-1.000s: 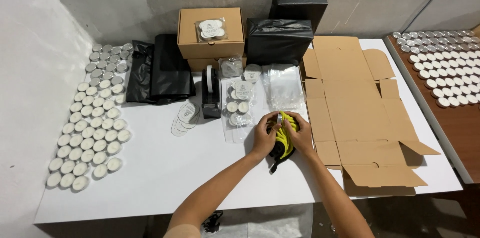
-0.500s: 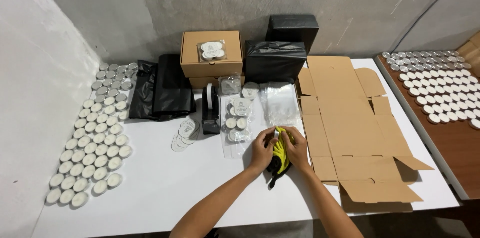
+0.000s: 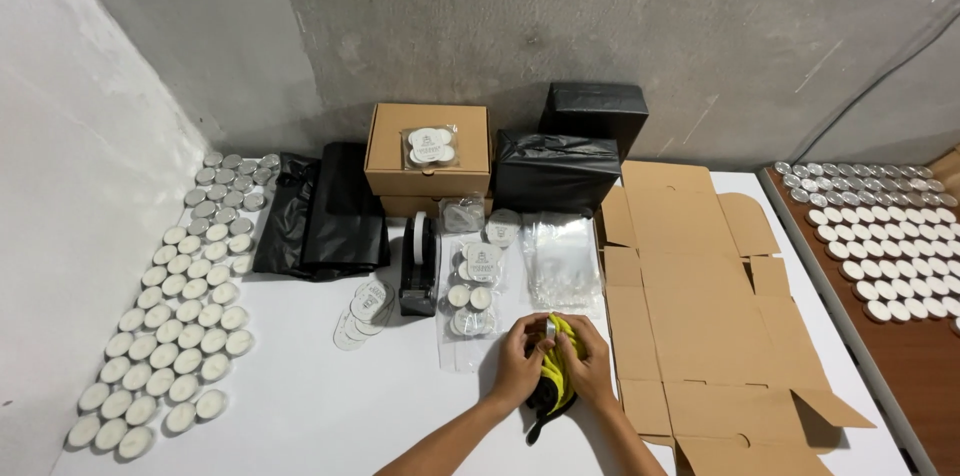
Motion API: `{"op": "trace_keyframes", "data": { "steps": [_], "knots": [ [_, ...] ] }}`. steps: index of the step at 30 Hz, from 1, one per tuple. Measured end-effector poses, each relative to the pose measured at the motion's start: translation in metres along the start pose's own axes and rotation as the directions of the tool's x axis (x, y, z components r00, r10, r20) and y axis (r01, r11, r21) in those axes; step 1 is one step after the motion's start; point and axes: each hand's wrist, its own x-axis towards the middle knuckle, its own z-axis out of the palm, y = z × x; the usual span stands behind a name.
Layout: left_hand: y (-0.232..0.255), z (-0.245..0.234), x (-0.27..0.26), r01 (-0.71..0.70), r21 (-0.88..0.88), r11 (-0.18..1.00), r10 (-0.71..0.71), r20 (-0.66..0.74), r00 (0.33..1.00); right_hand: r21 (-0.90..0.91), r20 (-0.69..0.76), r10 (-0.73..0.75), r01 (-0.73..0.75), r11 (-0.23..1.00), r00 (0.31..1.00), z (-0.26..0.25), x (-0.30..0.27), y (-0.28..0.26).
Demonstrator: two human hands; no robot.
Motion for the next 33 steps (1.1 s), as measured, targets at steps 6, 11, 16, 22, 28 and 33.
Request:
{"op": "trace_keyframes", "data": {
  "steps": [6,11,16,22,28,33],
  "knots": [
    [-0.012,-0.003,0.006,-0.079,0.04,0.996,0.08,-0.009,0.997,0.021,-0.007,0.019,-0.019,1.0,1.0,0.003,0.003,0.004],
    [-0.008,-0.007,0.007,-0.039,0.027,0.999,0.039,0.019,0.999,0.012,-0.025,-0.019,0.019,1.0,1.0,0.005,0.006,-0.002],
    [-0.011,-0.008,0.006,-0.052,0.027,0.998,0.051,0.018,0.999,-0.041,-0.035,-0.039,0.038,0.998,0.999,0.007,0.006,-0.003],
    [-0.012,-0.011,0.007,-0.075,0.099,0.992,0.066,0.096,0.993,0.003,-0.106,0.032,-0.032,0.999,0.994,0.01,0.005,-0.009],
    [-0.012,-0.008,0.008,-0.067,0.077,0.995,0.063,0.049,0.997,-0.068,-0.138,0.004,-0.013,0.998,0.99,0.011,0.003,-0.008],
    [-0.007,-0.006,0.011,-0.043,0.071,0.997,0.043,0.001,0.999,-0.116,-0.151,-0.062,0.044,0.992,0.987,0.016,-0.005,0.001]
  ]
}}
